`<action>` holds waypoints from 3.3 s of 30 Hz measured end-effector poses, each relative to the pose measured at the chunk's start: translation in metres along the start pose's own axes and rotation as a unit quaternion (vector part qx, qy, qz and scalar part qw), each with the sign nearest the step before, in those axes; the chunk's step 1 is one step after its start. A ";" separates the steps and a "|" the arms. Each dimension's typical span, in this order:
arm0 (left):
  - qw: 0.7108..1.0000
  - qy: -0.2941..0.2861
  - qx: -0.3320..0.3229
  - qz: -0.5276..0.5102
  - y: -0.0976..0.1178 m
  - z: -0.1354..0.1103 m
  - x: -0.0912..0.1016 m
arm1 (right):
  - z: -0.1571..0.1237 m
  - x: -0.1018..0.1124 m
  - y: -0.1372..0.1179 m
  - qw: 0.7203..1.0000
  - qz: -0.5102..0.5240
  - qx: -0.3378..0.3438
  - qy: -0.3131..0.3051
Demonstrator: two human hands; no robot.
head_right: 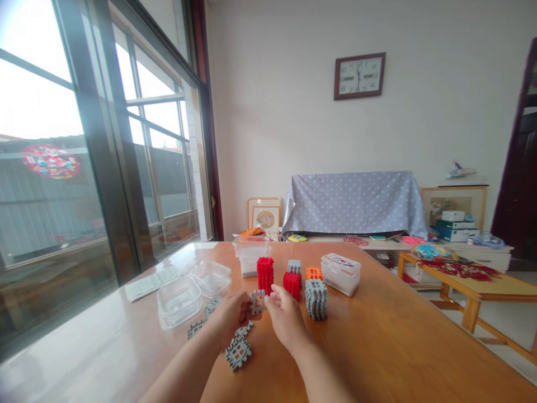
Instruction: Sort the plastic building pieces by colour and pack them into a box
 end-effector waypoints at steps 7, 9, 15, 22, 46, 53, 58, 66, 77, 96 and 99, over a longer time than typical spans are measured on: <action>0.994 -0.063 0.027 -0.088 -0.018 -0.009 -0.009 | -0.007 0.007 -0.001 0.992 0.078 -0.092 -0.046; 0.993 -0.075 0.009 -0.086 -0.022 -0.009 -0.007 | -0.007 0.009 0.002 0.990 0.081 -0.110 -0.047; 0.997 -0.059 -0.038 -0.036 -0.025 -0.007 -0.001 | -0.003 0.012 0.014 0.987 0.062 -0.146 -0.033; 0.997 -0.021 -0.072 -0.005 -0.018 -0.005 0.008 | -0.003 0.014 0.015 0.988 0.044 -0.143 -0.042; 0.981 0.075 -0.154 0.087 -0.019 0.012 0.030 | 0.004 0.014 0.059 0.958 -0.286 0.002 -0.036; 0.971 0.101 -0.180 0.123 -0.022 0.017 0.040 | 0.002 0.018 0.056 0.958 -0.286 0.007 -0.039; 0.917 0.144 -0.221 0.300 -0.014 0.011 0.052 | 0.004 0.020 0.045 0.964 -0.266 0.005 -0.021; 0.809 0.118 -0.258 0.515 -0.012 -0.008 0.043 | 0.006 0.022 0.039 0.971 -0.239 0.017 0.016; 0.849 0.160 -0.218 0.454 -0.005 -0.008 0.046 | 0.004 0.021 0.029 0.974 -0.223 0.023 0.033; 0.995 0.013 -0.057 -0.086 -0.016 -0.002 0.024 | -0.021 0.008 -0.021 0.973 -0.129 0.192 0.015; 0.994 -0.005 -0.046 -0.097 -0.018 -0.005 0.021 | -0.025 0.005 -0.026 0.963 -0.171 0.208 -0.017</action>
Point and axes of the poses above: each hand's wrist, its own z-axis towards the middle knuckle, its own x-axis out of the back of the hand, y = z × x, the point moved 4 cm from there along z, towards the middle knuckle, and after that the axes turned 8 degrees about y, right-handed, at the moved point
